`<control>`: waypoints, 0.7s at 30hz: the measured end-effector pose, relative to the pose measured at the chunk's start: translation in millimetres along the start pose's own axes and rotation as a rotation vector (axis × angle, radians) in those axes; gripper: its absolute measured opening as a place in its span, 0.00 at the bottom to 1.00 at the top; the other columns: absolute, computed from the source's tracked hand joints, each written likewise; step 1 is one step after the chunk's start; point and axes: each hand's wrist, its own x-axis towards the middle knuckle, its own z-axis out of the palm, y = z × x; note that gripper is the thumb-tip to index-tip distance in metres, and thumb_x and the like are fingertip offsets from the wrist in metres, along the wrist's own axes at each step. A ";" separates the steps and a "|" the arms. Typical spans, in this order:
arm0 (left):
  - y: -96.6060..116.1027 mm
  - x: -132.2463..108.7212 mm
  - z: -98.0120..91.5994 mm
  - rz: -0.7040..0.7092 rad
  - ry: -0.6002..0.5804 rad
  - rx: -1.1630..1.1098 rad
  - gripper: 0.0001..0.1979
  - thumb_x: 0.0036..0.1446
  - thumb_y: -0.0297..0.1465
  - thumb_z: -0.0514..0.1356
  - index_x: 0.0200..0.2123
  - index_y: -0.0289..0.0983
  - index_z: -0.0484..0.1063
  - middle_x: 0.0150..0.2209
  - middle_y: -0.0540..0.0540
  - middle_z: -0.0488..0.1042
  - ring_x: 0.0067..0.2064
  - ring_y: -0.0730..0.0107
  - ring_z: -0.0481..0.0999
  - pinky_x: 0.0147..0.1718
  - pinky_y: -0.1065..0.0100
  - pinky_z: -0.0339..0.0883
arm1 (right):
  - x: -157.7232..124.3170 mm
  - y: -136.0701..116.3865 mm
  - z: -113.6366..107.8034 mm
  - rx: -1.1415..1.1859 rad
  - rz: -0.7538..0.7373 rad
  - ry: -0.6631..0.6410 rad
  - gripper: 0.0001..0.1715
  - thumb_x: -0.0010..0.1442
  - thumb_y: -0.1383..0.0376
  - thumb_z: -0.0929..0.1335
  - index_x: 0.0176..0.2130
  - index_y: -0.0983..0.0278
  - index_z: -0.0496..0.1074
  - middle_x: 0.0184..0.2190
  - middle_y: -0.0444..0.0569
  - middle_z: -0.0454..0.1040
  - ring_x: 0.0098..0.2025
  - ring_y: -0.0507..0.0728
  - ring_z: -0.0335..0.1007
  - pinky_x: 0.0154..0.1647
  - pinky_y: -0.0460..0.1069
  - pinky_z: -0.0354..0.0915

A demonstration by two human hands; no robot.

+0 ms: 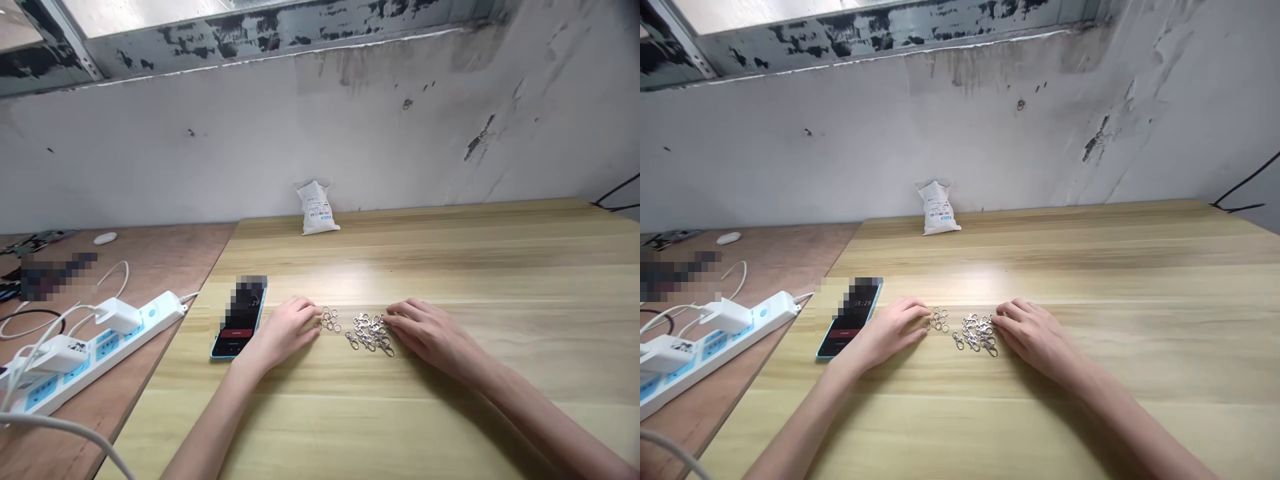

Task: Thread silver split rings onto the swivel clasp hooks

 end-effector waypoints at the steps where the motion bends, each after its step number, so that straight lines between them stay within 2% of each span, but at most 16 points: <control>1: -0.8 -1.1 1.0 0.007 0.004 0.026 0.08 0.61 0.28 0.59 0.44 0.40 0.72 0.44 0.45 0.74 0.46 0.63 0.74 0.45 0.61 0.71 | 1.2 -0.4 -1.3 -0.026 -0.018 -0.002 0.15 0.70 0.67 0.59 0.45 0.61 0.73 0.41 0.53 0.76 0.40 0.58 0.70 0.37 0.53 0.66; 7: 1.9 -2.0 5.4 0.056 0.004 0.150 0.07 0.63 0.26 0.56 0.36 0.39 0.73 0.41 0.45 0.74 0.42 0.65 0.74 0.40 0.64 0.71 | 5.8 1.1 -8.2 -0.141 -0.078 -0.025 0.18 0.70 0.67 0.58 0.33 0.62 0.72 0.32 0.51 0.73 0.31 0.57 0.65 0.32 0.52 0.59; 10: 6.7 1.7 6.3 0.051 0.010 0.164 0.08 0.63 0.26 0.55 0.34 0.38 0.73 0.40 0.45 0.74 0.41 0.65 0.74 0.39 0.64 0.71 | 6.7 1.3 -10.0 -0.145 -0.060 -0.057 0.17 0.69 0.67 0.58 0.32 0.62 0.71 0.29 0.49 0.72 0.30 0.56 0.64 0.31 0.51 0.57; 14: 11.4 5.6 6.4 0.000 0.014 0.151 0.07 0.62 0.27 0.56 0.35 0.39 0.74 0.40 0.45 0.74 0.42 0.64 0.74 0.39 0.65 0.70 | 8.7 -1.4 -11.6 -0.114 -0.063 -0.042 0.17 0.69 0.69 0.57 0.35 0.61 0.72 0.29 0.48 0.71 0.29 0.55 0.64 0.30 0.50 0.55; 18: 14.4 8.3 2.0 -0.043 -0.021 0.126 0.09 0.62 0.27 0.55 0.33 0.39 0.74 0.38 0.45 0.73 0.40 0.64 0.74 0.38 0.65 0.68 | 14.1 -0.9 -11.9 -0.198 -0.117 -0.056 0.17 0.66 0.71 0.59 0.29 0.62 0.71 0.25 0.47 0.70 0.24 0.53 0.61 0.28 0.50 0.53; 21: 14.5 13.7 -6.4 -0.186 -0.111 -0.038 0.05 0.59 0.29 0.58 0.34 0.39 0.74 0.39 0.46 0.73 0.39 0.65 0.74 0.37 0.66 0.67 | 20.4 0.2 -12.4 -0.284 -0.213 -0.111 0.17 0.60 0.78 0.62 0.25 0.62 0.69 0.25 0.47 0.71 0.25 0.54 0.63 0.28 0.51 0.54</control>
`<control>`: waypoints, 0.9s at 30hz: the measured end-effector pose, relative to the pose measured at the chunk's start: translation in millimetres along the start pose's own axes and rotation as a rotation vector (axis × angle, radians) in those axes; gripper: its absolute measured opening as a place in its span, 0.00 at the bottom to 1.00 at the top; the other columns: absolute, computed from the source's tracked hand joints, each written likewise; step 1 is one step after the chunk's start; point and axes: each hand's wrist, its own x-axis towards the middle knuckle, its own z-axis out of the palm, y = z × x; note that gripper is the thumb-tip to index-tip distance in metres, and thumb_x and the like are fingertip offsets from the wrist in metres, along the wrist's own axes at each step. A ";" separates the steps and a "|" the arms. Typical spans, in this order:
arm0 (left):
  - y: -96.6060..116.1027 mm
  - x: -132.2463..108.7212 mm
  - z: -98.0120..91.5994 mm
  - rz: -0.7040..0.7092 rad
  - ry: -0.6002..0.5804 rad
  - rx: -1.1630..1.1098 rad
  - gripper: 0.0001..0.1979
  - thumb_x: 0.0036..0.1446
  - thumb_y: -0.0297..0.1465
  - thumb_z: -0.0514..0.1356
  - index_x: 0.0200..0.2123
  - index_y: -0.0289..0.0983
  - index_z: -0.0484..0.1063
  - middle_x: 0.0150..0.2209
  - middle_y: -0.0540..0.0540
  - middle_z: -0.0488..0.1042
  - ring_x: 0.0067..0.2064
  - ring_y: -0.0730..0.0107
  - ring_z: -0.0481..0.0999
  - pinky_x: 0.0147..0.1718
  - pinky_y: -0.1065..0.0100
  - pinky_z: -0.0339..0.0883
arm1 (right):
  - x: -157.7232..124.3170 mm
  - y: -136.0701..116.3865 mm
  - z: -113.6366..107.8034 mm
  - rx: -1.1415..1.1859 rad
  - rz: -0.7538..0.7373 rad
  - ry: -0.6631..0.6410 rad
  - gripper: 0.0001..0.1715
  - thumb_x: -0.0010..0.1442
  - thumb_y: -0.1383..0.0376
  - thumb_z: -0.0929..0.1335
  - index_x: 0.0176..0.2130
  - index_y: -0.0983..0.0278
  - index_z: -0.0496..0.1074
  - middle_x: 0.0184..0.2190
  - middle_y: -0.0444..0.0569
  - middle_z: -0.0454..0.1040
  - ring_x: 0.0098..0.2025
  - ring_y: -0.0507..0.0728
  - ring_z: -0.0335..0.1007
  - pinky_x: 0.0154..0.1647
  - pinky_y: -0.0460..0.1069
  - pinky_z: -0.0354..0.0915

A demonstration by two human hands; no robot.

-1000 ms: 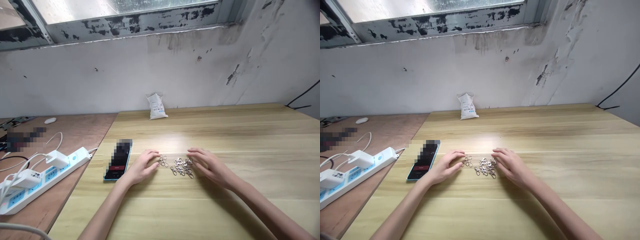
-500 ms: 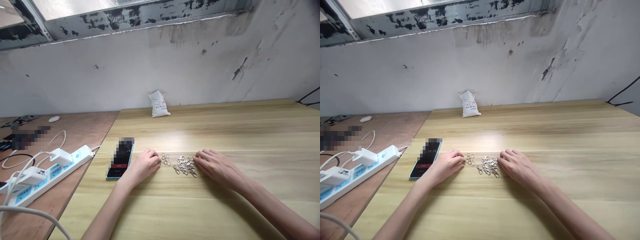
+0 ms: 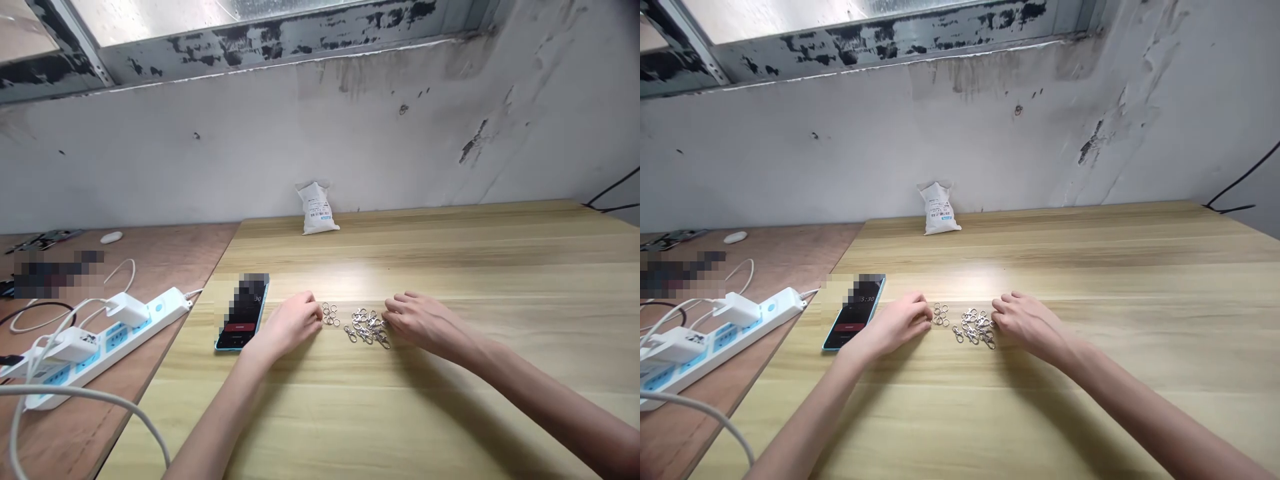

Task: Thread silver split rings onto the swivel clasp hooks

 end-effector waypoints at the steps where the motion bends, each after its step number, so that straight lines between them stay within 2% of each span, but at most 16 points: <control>1: -0.2 2.4 -3.4 -0.073 -0.052 -0.073 0.03 0.57 0.30 0.59 0.34 0.39 0.74 0.39 0.47 0.73 0.38 0.65 0.74 0.37 0.67 0.66 | 2.3 0.2 -0.4 -0.030 -0.035 -0.021 0.17 0.57 0.80 0.63 0.24 0.62 0.69 0.25 0.47 0.71 0.25 0.55 0.64 0.28 0.51 0.54; 2: -0.7 5.2 -6.6 -0.156 -0.114 -0.151 0.03 0.55 0.30 0.60 0.33 0.39 0.74 0.38 0.47 0.74 0.37 0.66 0.74 0.36 0.68 0.66 | 4.8 -0.1 -0.7 -0.054 -0.057 -0.034 0.17 0.55 0.81 0.64 0.24 0.62 0.69 0.24 0.48 0.72 0.26 0.55 0.65 0.28 0.51 0.54; 5: -3.3 13.3 -12.5 -0.245 -0.218 -0.217 0.05 0.51 0.33 0.62 0.30 0.38 0.74 0.29 0.49 0.75 0.29 0.68 0.74 0.27 0.71 0.62 | 12.0 -2.5 -0.1 -0.054 -0.056 -0.023 0.18 0.53 0.83 0.65 0.22 0.62 0.67 0.22 0.48 0.72 0.25 0.56 0.65 0.27 0.50 0.53; 7: -4.4 16.2 -13.3 -0.270 -0.250 -0.224 0.06 0.50 0.34 0.62 0.29 0.37 0.74 0.24 0.50 0.75 0.26 0.69 0.73 0.23 0.72 0.59 | 15.9 -3.9 1.7 -0.022 -0.027 0.000 0.19 0.52 0.83 0.65 0.22 0.62 0.66 0.21 0.48 0.72 0.24 0.55 0.65 0.26 0.49 0.53; 11: -2.4 12.9 -13.7 -0.293 -0.247 -0.219 0.07 0.49 0.35 0.62 0.26 0.37 0.72 0.23 0.51 0.74 0.25 0.70 0.71 0.23 0.71 0.56 | 20.2 -4.1 2.5 0.081 0.101 0.003 0.17 0.52 0.81 0.65 0.20 0.63 0.65 0.19 0.47 0.71 0.23 0.54 0.64 0.24 0.49 0.52; 13: -0.9 8.6 -15.5 -0.294 -0.222 -0.208 0.09 0.50 0.36 0.62 0.26 0.37 0.71 0.24 0.50 0.74 0.26 0.69 0.70 0.24 0.71 0.56 | 20.9 -4.3 -0.5 0.273 0.239 0.031 0.13 0.52 0.77 0.65 0.21 0.62 0.65 0.18 0.45 0.70 0.21 0.53 0.62 0.23 0.48 0.51; 15: -0.5 4.6 -17.7 -0.274 -0.199 -0.211 0.10 0.52 0.38 0.61 0.26 0.38 0.70 0.26 0.50 0.74 0.28 0.69 0.70 0.25 0.71 0.56 | 21.5 -5.2 -3.7 0.613 0.413 0.090 0.09 0.53 0.71 0.65 0.22 0.62 0.66 0.18 0.43 0.69 0.21 0.51 0.61 0.22 0.47 0.53; 18: -2.1 2.6 -19.4 -0.207 -0.201 -0.270 0.10 0.55 0.38 0.59 0.28 0.38 0.71 0.27 0.50 0.74 0.29 0.69 0.70 0.27 0.71 0.59 | 24.8 -6.8 -3.3 1.211 0.665 0.192 0.09 0.54 0.65 0.65 0.23 0.62 0.67 0.16 0.39 0.64 0.19 0.49 0.59 0.24 0.46 0.62; 20: -3.2 4.3 -18.6 -0.161 -0.211 -0.342 0.07 0.56 0.35 0.59 0.29 0.37 0.72 0.28 0.50 0.74 0.29 0.70 0.71 0.29 0.71 0.62 | 28.8 -7.6 1.3 1.491 0.782 0.251 0.11 0.54 0.62 0.66 0.21 0.63 0.67 0.12 0.37 0.60 0.17 0.48 0.57 0.27 0.48 0.67; 23: -2.2 9.1 -16.4 -0.116 -0.191 -0.449 0.05 0.55 0.31 0.59 0.30 0.36 0.74 0.27 0.50 0.74 0.29 0.72 0.71 0.31 0.71 0.65 | 36.3 -9.9 7.8 1.679 0.818 0.265 0.13 0.53 0.59 0.69 0.22 0.64 0.71 0.10 0.37 0.61 0.15 0.48 0.55 0.24 0.47 0.65; 25: 1.0 13.2 -15.0 -0.103 -0.144 -0.515 0.06 0.56 0.32 0.60 0.30 0.36 0.75 0.27 0.49 0.76 0.29 0.73 0.72 0.31 0.71 0.66 | 41.3 -13.6 8.3 1.698 0.785 0.227 0.14 0.53 0.57 0.71 0.25 0.65 0.74 0.12 0.40 0.66 0.16 0.48 0.58 0.20 0.45 0.59; 27: 6.2 18.3 -12.7 -0.088 -0.048 -0.604 0.08 0.56 0.34 0.62 0.31 0.35 0.76 0.29 0.48 0.77 0.30 0.72 0.73 0.32 0.70 0.67 | 45.8 -19.2 6.4 1.683 0.747 0.186 0.16 0.54 0.55 0.72 0.27 0.66 0.76 0.15 0.43 0.70 0.18 0.48 0.60 0.19 0.44 0.55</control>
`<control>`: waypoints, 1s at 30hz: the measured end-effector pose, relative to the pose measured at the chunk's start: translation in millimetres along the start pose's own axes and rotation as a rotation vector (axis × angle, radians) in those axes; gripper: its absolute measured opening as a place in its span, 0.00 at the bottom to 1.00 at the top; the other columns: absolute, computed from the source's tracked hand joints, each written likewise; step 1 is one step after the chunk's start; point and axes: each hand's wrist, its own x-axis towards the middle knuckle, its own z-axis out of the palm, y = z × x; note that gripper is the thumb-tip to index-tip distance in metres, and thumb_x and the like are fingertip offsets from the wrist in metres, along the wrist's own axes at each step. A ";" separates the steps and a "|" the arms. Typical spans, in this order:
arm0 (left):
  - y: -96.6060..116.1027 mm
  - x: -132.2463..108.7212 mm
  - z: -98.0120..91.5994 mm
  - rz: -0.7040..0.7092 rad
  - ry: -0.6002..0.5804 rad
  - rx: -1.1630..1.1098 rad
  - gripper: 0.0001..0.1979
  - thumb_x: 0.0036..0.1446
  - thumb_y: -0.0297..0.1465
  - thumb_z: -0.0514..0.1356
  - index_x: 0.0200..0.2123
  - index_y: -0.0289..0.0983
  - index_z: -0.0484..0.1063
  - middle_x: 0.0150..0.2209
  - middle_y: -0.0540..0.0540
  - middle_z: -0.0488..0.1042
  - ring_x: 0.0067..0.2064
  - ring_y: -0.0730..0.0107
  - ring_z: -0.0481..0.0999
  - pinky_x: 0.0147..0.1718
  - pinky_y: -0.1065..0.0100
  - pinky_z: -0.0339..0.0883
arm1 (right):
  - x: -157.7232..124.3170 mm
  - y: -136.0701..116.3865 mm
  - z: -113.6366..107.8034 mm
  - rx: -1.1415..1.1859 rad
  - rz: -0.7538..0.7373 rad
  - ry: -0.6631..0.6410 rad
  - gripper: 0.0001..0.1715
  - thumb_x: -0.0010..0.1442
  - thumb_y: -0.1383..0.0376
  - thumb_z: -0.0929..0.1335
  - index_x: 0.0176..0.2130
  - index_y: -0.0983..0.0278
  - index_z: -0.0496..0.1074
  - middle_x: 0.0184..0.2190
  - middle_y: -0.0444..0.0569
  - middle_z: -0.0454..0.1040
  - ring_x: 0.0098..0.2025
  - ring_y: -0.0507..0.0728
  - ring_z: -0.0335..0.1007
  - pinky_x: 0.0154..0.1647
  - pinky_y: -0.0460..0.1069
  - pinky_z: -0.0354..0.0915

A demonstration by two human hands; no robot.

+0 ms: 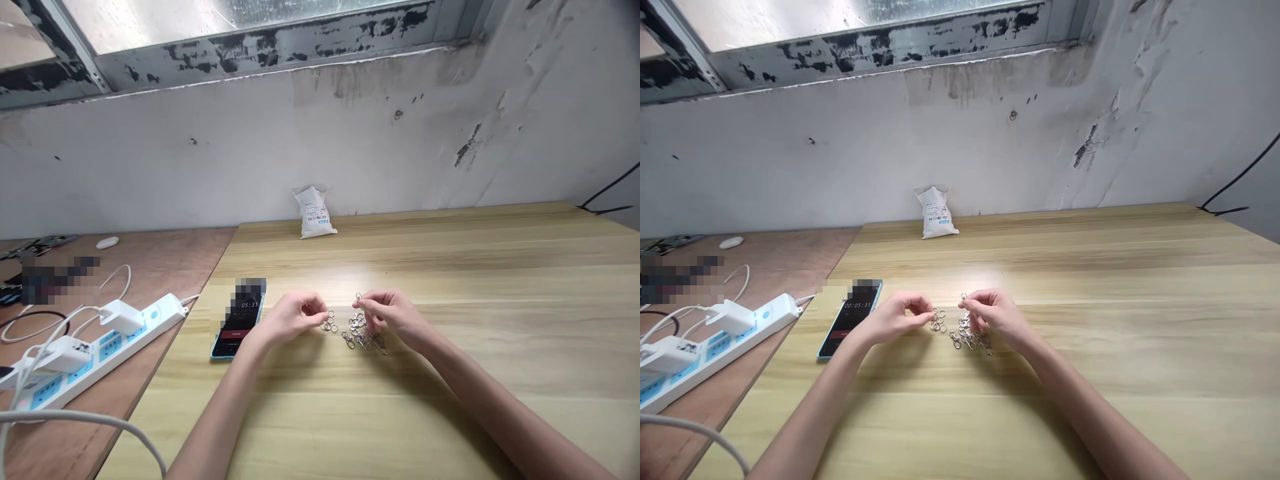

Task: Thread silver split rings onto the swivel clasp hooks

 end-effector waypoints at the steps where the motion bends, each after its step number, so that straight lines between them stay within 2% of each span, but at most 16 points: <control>1: 1.8 2.9 3.3 0.027 0.057 -0.061 0.09 0.56 0.36 0.63 0.31 0.35 0.76 0.30 0.47 0.78 0.31 0.71 0.74 0.34 0.69 0.68 | -0.5 -0.6 3.8 -0.009 -0.003 -0.014 0.17 0.54 0.54 0.72 0.28 0.66 0.77 0.16 0.44 0.71 0.19 0.48 0.61 0.20 0.44 0.55; 4: 5.8 11.6 16.8 0.077 0.260 -0.299 0.13 0.55 0.39 0.65 0.33 0.34 0.76 0.34 0.43 0.79 0.34 0.69 0.76 0.34 0.68 0.71 | -2.7 1.0 13.7 -0.008 -0.027 -0.033 0.19 0.54 0.52 0.73 0.29 0.66 0.78 0.23 0.47 0.75 0.21 0.48 0.62 0.23 0.45 0.59; 6: 6.4 15.0 27.3 0.082 0.322 -0.428 0.13 0.52 0.39 0.66 0.33 0.33 0.77 0.36 0.42 0.79 0.35 0.68 0.77 0.34 0.67 0.73 | -4.3 4.0 17.9 0.000 -0.033 -0.026 0.19 0.54 0.51 0.73 0.32 0.66 0.79 0.26 0.48 0.76 0.22 0.48 0.64 0.25 0.45 0.62; 9: 5.0 14.6 41.3 0.096 0.296 -0.495 0.12 0.51 0.38 0.68 0.33 0.33 0.78 0.36 0.43 0.79 0.33 0.68 0.78 0.32 0.69 0.73 | -6.9 7.4 21.2 0.022 -0.040 -0.018 0.19 0.55 0.51 0.72 0.34 0.66 0.79 0.27 0.48 0.77 0.24 0.50 0.66 0.26 0.46 0.63; 14: 2.4 10.5 53.5 0.182 0.298 -0.392 0.08 0.56 0.35 0.65 0.33 0.35 0.78 0.35 0.45 0.78 0.29 0.73 0.76 0.27 0.72 0.71 | -7.9 8.9 24.5 0.050 -0.019 -0.039 0.19 0.58 0.52 0.71 0.28 0.66 0.77 0.23 0.47 0.74 0.24 0.51 0.69 0.26 0.46 0.64; 21: 3.4 8.5 51.1 0.233 0.408 -0.216 0.06 0.60 0.31 0.62 0.36 0.37 0.79 0.38 0.45 0.80 0.38 0.68 0.79 0.37 0.69 0.73 | -7.8 8.0 22.2 0.114 -0.078 -0.007 0.19 0.60 0.50 0.69 0.31 0.64 0.71 0.26 0.45 0.75 0.23 0.50 0.68 0.27 0.47 0.67; 24: 1.8 6.5 50.8 0.216 0.410 -0.190 0.07 0.60 0.32 0.61 0.38 0.37 0.79 0.38 0.45 0.80 0.39 0.67 0.79 0.36 0.68 0.73 | -9.2 6.7 19.8 0.039 -0.089 0.012 0.20 0.60 0.50 0.69 0.31 0.64 0.73 0.27 0.46 0.75 0.22 0.49 0.66 0.25 0.46 0.65; 27: -0.1 5.6 52.5 0.192 0.380 -0.232 0.07 0.60 0.33 0.62 0.37 0.37 0.79 0.39 0.44 0.80 0.39 0.66 0.79 0.34 0.69 0.73 | -11.1 6.4 19.1 -0.041 -0.109 -0.018 0.21 0.62 0.50 0.67 0.32 0.65 0.74 0.26 0.46 0.74 0.22 0.48 0.65 0.24 0.45 0.63; 30: -1.2 5.6 53.8 0.139 0.333 -0.385 0.07 0.59 0.34 0.63 0.35 0.37 0.78 0.42 0.42 0.79 0.39 0.66 0.80 0.32 0.70 0.73 | -13.8 5.4 21.1 -0.093 -0.124 -0.031 0.21 0.62 0.50 0.66 0.31 0.65 0.73 0.26 0.45 0.73 0.23 0.49 0.64 0.25 0.45 0.62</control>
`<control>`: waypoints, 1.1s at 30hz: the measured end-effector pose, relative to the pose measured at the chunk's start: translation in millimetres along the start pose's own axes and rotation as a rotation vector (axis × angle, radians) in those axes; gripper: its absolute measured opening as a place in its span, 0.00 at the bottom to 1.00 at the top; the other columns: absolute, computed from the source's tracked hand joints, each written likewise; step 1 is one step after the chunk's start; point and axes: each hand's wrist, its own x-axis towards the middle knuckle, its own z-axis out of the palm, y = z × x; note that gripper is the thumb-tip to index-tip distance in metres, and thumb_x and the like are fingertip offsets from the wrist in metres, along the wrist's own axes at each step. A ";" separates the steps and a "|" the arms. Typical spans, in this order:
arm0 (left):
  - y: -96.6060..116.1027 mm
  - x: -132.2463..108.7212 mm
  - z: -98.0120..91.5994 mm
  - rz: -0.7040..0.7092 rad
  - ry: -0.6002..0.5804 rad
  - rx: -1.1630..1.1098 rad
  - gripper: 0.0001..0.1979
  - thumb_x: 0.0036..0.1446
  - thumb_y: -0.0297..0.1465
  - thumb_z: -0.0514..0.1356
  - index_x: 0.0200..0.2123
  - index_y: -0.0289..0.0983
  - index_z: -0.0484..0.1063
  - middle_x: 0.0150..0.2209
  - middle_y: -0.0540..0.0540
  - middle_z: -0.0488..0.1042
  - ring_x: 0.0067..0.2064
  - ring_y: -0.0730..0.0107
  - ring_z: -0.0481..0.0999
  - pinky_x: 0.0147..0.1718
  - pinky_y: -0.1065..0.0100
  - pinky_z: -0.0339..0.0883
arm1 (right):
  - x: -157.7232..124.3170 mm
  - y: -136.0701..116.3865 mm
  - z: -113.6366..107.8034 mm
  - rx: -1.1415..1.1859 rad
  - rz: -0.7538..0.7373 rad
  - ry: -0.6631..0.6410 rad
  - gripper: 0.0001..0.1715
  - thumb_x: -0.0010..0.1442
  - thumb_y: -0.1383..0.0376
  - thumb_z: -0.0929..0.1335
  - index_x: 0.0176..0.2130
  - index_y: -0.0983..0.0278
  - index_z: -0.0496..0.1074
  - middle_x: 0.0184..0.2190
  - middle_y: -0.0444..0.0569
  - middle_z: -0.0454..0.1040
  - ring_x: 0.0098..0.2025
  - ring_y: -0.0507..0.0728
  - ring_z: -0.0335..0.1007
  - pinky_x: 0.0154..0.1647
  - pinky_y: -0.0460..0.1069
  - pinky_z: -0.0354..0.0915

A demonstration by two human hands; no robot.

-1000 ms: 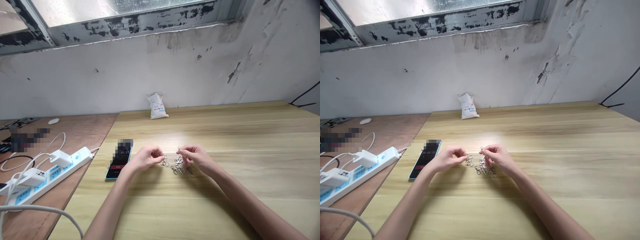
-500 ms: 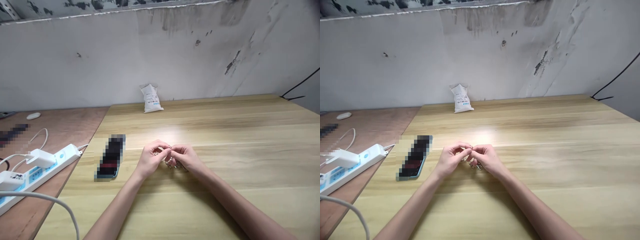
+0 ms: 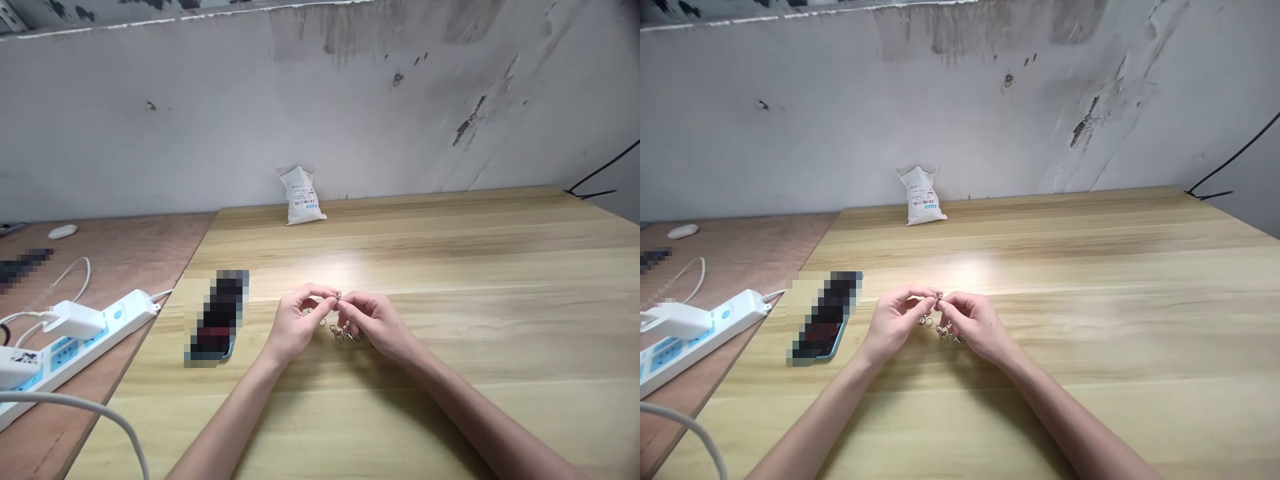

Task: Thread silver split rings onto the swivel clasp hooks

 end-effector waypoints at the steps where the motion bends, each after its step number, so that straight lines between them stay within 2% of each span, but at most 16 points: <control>1: -0.2 0.0 0.2 -0.020 -0.022 -0.039 0.07 0.58 0.34 0.63 0.35 0.36 0.78 0.43 0.42 0.79 0.40 0.65 0.80 0.33 0.70 0.73 | -0.9 -0.8 1.1 -0.024 -0.007 0.005 0.22 0.63 0.50 0.66 0.30 0.65 0.72 0.25 0.45 0.72 0.23 0.49 0.64 0.25 0.45 0.61; 5: -0.1 -0.2 1.0 -0.010 -0.061 -0.047 0.06 0.58 0.32 0.64 0.34 0.36 0.79 0.42 0.42 0.80 0.44 0.63 0.79 0.39 0.67 0.73 | -4.0 -2.9 5.5 -0.113 -0.046 0.044 0.20 0.64 0.53 0.66 0.27 0.64 0.68 0.23 0.42 0.68 0.23 0.49 0.61 0.23 0.44 0.57; 9: 0.5 0.3 -1.4 0.030 0.019 0.012 0.05 0.59 0.32 0.63 0.35 0.37 0.78 0.41 0.43 0.80 0.43 0.63 0.79 0.36 0.67 0.74 | -5.1 -1.9 5.5 -0.134 -0.056 0.059 0.17 0.66 0.55 0.64 0.31 0.64 0.69 0.25 0.43 0.70 0.23 0.49 0.62 0.23 0.44 0.60; 11: 0.6 1.4 -5.2 0.110 0.056 0.132 0.04 0.59 0.32 0.63 0.34 0.38 0.78 0.42 0.43 0.79 0.44 0.63 0.78 0.38 0.64 0.74 | -4.7 -0.4 3.5 -0.221 -0.085 0.112 0.15 0.67 0.56 0.63 0.34 0.63 0.69 0.27 0.44 0.71 0.24 0.50 0.65 0.24 0.46 0.63; 12: 0.4 2.1 -7.6 0.178 0.069 0.226 0.04 0.58 0.31 0.64 0.34 0.39 0.78 0.43 0.43 0.79 0.45 0.62 0.77 0.41 0.61 0.73 | -4.4 0.5 2.2 -0.302 -0.134 0.157 0.14 0.67 0.57 0.63 0.35 0.63 0.70 0.29 0.46 0.72 0.27 0.52 0.67 0.27 0.47 0.65; 14: -0.6 3.7 -12.5 0.333 0.079 0.440 0.02 0.57 0.30 0.64 0.34 0.40 0.79 0.45 0.43 0.78 0.51 0.59 0.74 0.49 0.55 0.70 | -3.2 2.4 -0.7 -0.543 -0.290 0.276 0.10 0.66 0.60 0.64 0.37 0.62 0.72 0.38 0.51 0.75 0.39 0.57 0.72 0.41 0.53 0.69; 16: -2.1 5.1 -16.4 0.454 0.073 0.609 0.02 0.58 0.29 0.64 0.34 0.40 0.78 0.48 0.43 0.77 0.56 0.57 0.69 0.54 0.52 0.65 | -1.8 4.4 -3.6 -0.802 -0.457 0.389 0.07 0.65 0.64 0.65 0.38 0.61 0.73 0.49 0.54 0.72 0.54 0.63 0.67 0.57 0.63 0.60; 18: -3.4 5.6 -18.5 0.504 0.065 0.714 0.03 0.59 0.28 0.63 0.34 0.40 0.78 0.50 0.43 0.76 0.59 0.55 0.65 0.55 0.50 0.64 | -0.2 6.4 -6.1 -0.976 -0.551 0.456 0.07 0.65 0.65 0.65 0.37 0.60 0.74 0.55 0.55 0.69 0.62 0.65 0.59 0.63 0.67 0.51; 19: -3.9 5.6 -18.8 0.512 0.063 0.754 0.03 0.59 0.28 0.63 0.35 0.40 0.78 0.50 0.43 0.75 0.60 0.55 0.65 0.55 0.49 0.63 | 0.5 7.4 -7.1 -1.020 -0.572 0.469 0.07 0.65 0.65 0.65 0.36 0.60 0.74 0.56 0.55 0.68 0.64 0.66 0.57 0.64 0.68 0.49; 23: -3.9 4.8 -17.7 0.529 0.073 0.872 0.04 0.61 0.28 0.61 0.35 0.41 0.77 0.54 0.43 0.73 0.64 0.53 0.61 0.59 0.41 0.55 | 1.6 9.9 -8.7 -1.074 -0.587 0.463 0.08 0.66 0.65 0.65 0.36 0.61 0.74 0.59 0.54 0.66 0.67 0.66 0.51 0.64 0.69 0.49; 27: -3.6 4.1 -16.2 0.563 0.063 0.934 0.05 0.62 0.28 0.60 0.35 0.39 0.77 0.62 0.41 0.66 0.70 0.49 0.50 0.63 0.34 0.44 | 0.3 9.4 -6.6 -1.095 -0.561 0.445 0.09 0.66 0.64 0.64 0.36 0.60 0.74 0.62 0.53 0.63 0.69 0.66 0.46 0.65 0.70 0.46; 33: -6.3 3.2 -14.4 0.564 0.051 0.955 0.06 0.62 0.29 0.59 0.35 0.39 0.77 0.63 0.40 0.65 0.70 0.46 0.46 0.61 0.30 0.44 | -1.2 8.7 -2.6 -1.099 -0.549 0.437 0.09 0.66 0.64 0.65 0.36 0.60 0.74 0.66 0.51 0.57 0.70 0.67 0.43 0.66 0.71 0.42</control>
